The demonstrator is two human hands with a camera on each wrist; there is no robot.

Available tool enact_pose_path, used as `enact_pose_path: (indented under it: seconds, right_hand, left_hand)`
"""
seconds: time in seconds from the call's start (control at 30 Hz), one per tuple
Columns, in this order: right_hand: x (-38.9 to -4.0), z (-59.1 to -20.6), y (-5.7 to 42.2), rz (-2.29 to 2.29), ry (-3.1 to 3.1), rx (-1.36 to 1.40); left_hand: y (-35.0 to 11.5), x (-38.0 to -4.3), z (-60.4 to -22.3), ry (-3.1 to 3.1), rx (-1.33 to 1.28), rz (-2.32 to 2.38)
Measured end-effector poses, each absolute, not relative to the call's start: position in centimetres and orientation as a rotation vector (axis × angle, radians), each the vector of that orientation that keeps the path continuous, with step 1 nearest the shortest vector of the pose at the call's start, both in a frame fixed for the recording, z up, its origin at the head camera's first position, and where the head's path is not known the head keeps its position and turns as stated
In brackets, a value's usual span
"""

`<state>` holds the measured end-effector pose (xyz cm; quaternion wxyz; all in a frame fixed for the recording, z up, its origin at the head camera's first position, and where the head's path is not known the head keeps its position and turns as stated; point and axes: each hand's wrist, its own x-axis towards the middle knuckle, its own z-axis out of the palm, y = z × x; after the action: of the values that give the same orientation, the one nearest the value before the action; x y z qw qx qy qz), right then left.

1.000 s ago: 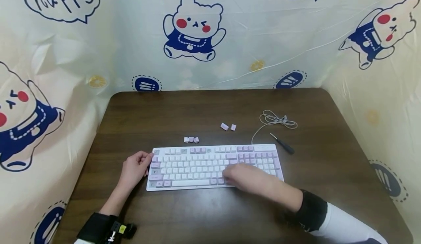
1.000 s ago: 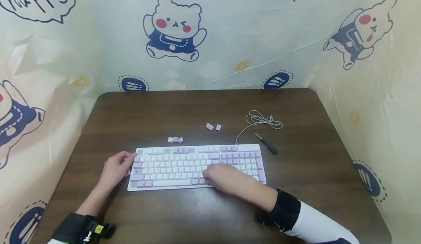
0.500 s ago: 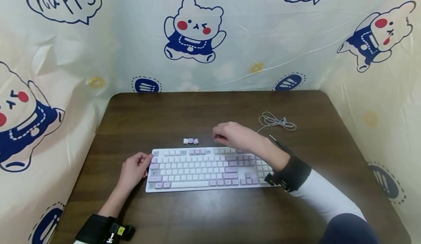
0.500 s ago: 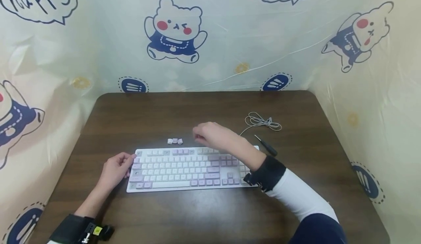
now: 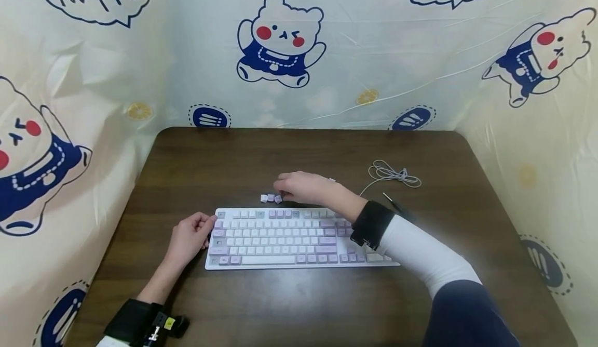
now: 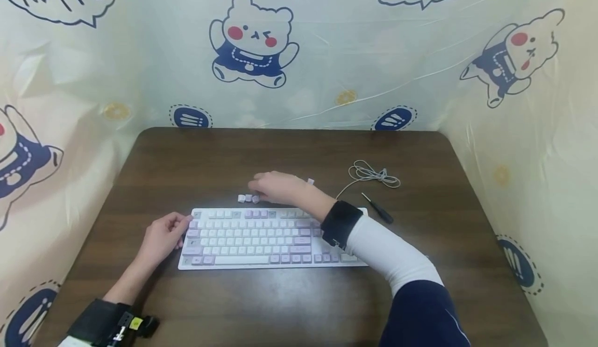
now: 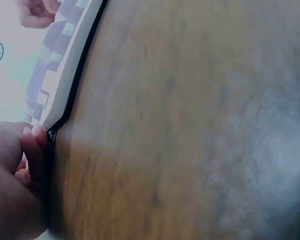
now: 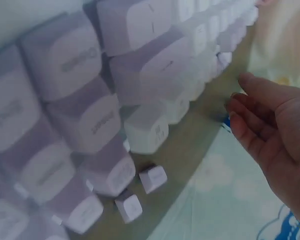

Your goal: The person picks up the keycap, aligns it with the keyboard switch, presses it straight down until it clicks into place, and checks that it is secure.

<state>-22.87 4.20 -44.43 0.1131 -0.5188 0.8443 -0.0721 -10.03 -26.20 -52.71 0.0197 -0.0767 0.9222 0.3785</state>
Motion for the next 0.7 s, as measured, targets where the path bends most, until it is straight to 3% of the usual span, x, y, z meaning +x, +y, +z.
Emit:
enact_pose_path:
  seconds: [0.4, 0.7]
  right_hand:
    - [-23.7, -46.8, 2.4, -0.251, 2.386, -1.579]
    - [-23.6, -46.7, 3.6, -0.355, 2.440, -1.423]
  left_hand:
    - [-26.3, -10.1, -52.6, 2.858, -0.228, 1.176]
    - [-26.4, -10.1, -52.3, 2.845, -0.231, 1.197]
